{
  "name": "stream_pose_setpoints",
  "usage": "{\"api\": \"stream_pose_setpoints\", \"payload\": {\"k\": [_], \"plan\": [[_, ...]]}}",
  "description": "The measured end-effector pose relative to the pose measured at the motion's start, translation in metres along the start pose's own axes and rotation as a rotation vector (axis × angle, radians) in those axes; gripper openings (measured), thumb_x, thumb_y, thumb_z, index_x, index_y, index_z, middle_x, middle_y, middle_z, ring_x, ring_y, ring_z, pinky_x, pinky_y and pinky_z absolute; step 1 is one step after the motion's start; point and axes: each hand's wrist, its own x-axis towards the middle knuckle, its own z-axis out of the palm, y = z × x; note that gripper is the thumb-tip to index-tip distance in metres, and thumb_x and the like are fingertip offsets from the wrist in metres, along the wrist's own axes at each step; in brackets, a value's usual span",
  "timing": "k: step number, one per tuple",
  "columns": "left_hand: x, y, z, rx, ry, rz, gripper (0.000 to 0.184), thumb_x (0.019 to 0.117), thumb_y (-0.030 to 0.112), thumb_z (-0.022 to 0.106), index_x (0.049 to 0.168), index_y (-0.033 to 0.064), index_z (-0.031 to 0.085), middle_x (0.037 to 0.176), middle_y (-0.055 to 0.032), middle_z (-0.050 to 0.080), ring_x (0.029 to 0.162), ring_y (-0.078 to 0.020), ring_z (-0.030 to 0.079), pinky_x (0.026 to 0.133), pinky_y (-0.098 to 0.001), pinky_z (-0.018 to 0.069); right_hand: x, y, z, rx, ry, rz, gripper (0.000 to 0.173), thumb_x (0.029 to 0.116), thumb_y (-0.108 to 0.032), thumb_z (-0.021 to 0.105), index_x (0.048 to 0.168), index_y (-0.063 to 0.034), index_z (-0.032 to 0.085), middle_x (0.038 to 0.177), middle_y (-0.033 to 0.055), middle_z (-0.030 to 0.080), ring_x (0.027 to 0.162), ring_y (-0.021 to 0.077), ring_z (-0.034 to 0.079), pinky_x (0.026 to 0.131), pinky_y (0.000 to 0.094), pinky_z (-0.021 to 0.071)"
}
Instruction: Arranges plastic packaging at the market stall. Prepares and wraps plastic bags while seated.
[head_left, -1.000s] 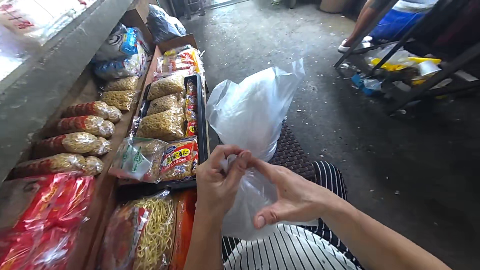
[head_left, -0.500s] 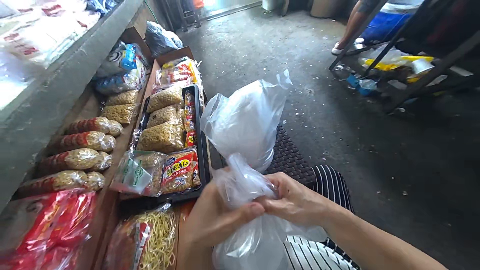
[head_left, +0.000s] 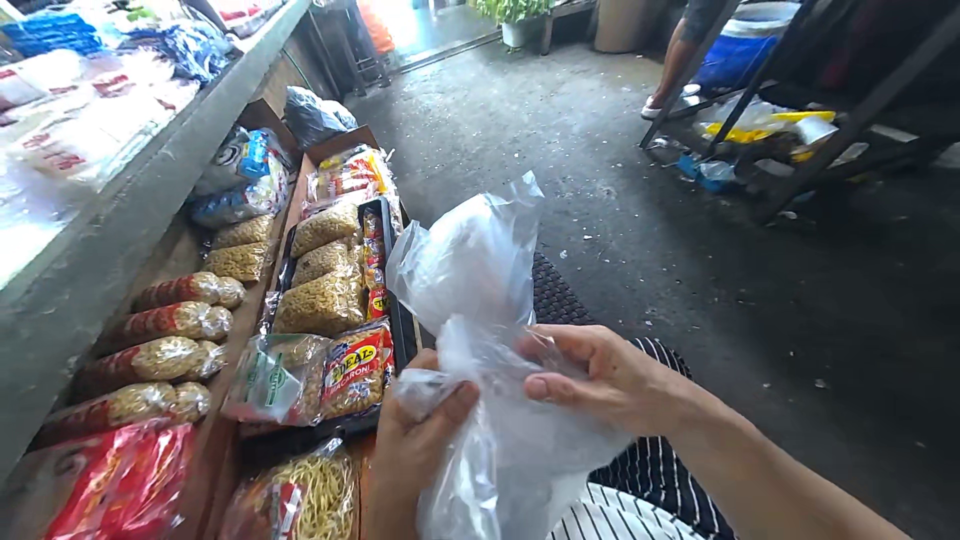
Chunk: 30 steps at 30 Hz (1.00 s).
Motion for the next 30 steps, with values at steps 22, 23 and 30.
{"api": "stream_pose_setpoints", "payload": {"k": [22, 23, 30], "plan": [[0.004, -0.017, -0.006, -0.213, -0.064, -0.068, 0.024, 0.0882, 0.018, 0.078, 0.112, 0.0200, 0.076, 0.105, 0.0093, 0.076, 0.096, 0.0011, 0.069, 0.088, -0.0184, 0.0572, 0.006, 0.008, -0.018, -0.423, 0.355, -0.223, 0.032, 0.1027, -0.030, 0.062, 0.087, -0.0025, 0.066, 0.069, -0.0046, 0.059, 0.062, -0.0103, 0.050, 0.057, 0.0058, 0.0412], [0.005, -0.020, -0.010, -0.229, -0.124, -0.047, 0.025, 0.0903, 0.019, 0.076, 0.115, 0.0190, 0.075, 0.110, 0.0083, 0.075, 0.101, 0.0002, 0.069, 0.090, -0.0186, 0.0560, 0.007, 0.008, -0.021, -0.431, 0.371, -0.241, 0.034, 0.1023, -0.032, 0.063, 0.085, -0.0036, 0.067, 0.077, -0.0032, 0.062, 0.072, -0.0079, 0.055, 0.065, 0.0078, 0.0446], [0.008, -0.022, -0.028, -0.194, -0.328, -0.002, 0.028, 0.0931, 0.021, 0.073, 0.121, 0.0216, 0.072, 0.112, 0.0134, 0.073, 0.100, 0.0058, 0.066, 0.088, -0.0141, 0.0540, 0.004, -0.002, -0.023, 0.499, 0.111, -0.292, 0.027, 0.1056, -0.038, 0.052, 0.100, -0.0219, 0.073, 0.087, -0.0104, 0.075, 0.078, -0.0004, 0.070, 0.077, 0.0185, 0.0586]]}}
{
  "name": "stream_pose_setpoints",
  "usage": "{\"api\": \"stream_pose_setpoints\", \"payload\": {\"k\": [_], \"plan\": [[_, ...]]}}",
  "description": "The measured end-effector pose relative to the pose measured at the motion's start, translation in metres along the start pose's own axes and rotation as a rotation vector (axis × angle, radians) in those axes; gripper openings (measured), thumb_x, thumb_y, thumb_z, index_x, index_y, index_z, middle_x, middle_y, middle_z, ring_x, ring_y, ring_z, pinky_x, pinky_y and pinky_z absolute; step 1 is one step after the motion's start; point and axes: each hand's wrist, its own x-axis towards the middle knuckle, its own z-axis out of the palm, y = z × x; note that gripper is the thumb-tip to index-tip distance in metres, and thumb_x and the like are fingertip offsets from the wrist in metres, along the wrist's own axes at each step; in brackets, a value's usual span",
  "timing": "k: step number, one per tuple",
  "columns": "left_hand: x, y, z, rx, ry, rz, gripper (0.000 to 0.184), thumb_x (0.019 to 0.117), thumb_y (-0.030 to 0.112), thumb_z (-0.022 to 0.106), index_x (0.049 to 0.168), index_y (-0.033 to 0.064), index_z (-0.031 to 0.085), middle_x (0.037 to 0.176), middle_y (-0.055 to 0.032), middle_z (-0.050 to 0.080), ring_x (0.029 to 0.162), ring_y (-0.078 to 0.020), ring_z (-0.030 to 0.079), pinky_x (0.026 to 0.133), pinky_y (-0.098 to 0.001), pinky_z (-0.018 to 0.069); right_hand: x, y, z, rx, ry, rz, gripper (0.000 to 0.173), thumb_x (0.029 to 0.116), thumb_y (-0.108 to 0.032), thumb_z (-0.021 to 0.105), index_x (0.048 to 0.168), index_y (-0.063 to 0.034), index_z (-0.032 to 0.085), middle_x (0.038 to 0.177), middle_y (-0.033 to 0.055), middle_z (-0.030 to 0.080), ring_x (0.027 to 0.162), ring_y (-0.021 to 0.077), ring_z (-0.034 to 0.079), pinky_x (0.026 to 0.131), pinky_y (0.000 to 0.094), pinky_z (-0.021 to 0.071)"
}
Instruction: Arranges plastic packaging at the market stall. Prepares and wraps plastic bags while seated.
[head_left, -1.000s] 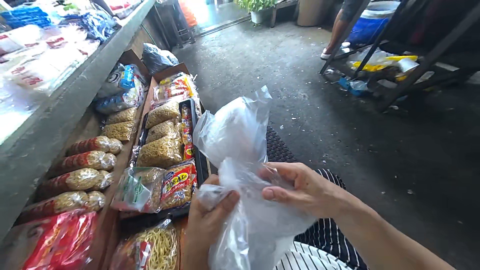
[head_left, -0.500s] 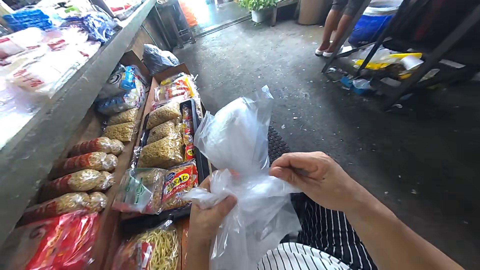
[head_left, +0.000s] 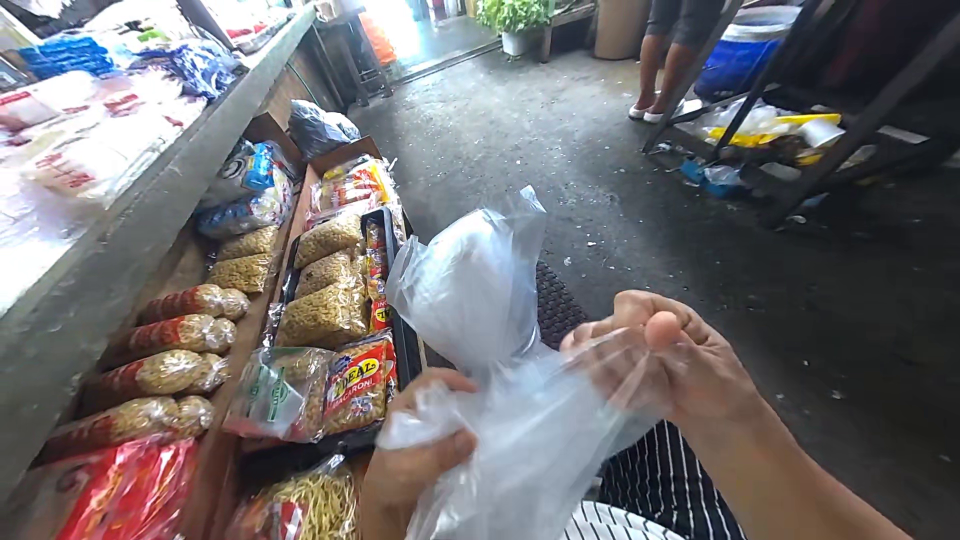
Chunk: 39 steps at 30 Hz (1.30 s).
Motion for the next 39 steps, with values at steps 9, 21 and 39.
{"api": "stream_pose_setpoints", "payload": {"k": [9, 21, 39], "plan": [[-0.007, -0.011, -0.013, -0.455, -0.043, 0.225, 0.019, 0.0929, 0.029, 0.072, 0.095, 0.0097, 0.074, 0.100, -0.0008, 0.073, 0.096, -0.0097, 0.068, 0.085, -0.0229, 0.0542, 0.001, -0.008, -0.018, -0.694, -0.096, 0.056, 0.031, 0.1044, -0.041, 0.057, 0.104, -0.0099, 0.062, 0.071, -0.0115, 0.053, 0.064, -0.0105, 0.048, 0.059, 0.0071, 0.0410], [0.057, 0.074, 0.007, 0.479, 0.433, -0.046, 0.016, 0.0885, 0.004, 0.071, 0.096, 0.0171, 0.068, 0.082, 0.0146, 0.073, 0.075, 0.0024, 0.070, 0.071, -0.0186, 0.0608, 0.082, -0.046, -0.012, -0.007, 0.082, 0.131, 0.027, 0.0983, -0.008, 0.049, 0.097, -0.0190, 0.074, 0.084, -0.0075, 0.068, 0.056, -0.0050, 0.052, 0.049, 0.0106, 0.0445], [0.026, -0.115, -0.105, 0.436, 0.651, -0.315, 0.027, 0.1061, -0.004, 0.038, 0.120, -0.0237, 0.049, 0.108, -0.0309, 0.060, 0.091, -0.0171, 0.060, 0.082, -0.0233, 0.0493, 0.117, 0.012, -0.026, -0.547, 0.209, 0.828, 0.011, 0.1025, 0.001, 0.053, 0.103, 0.0006, 0.064, 0.072, 0.0053, 0.063, 0.056, 0.0080, 0.059, 0.053, 0.0207, 0.0507]]}}
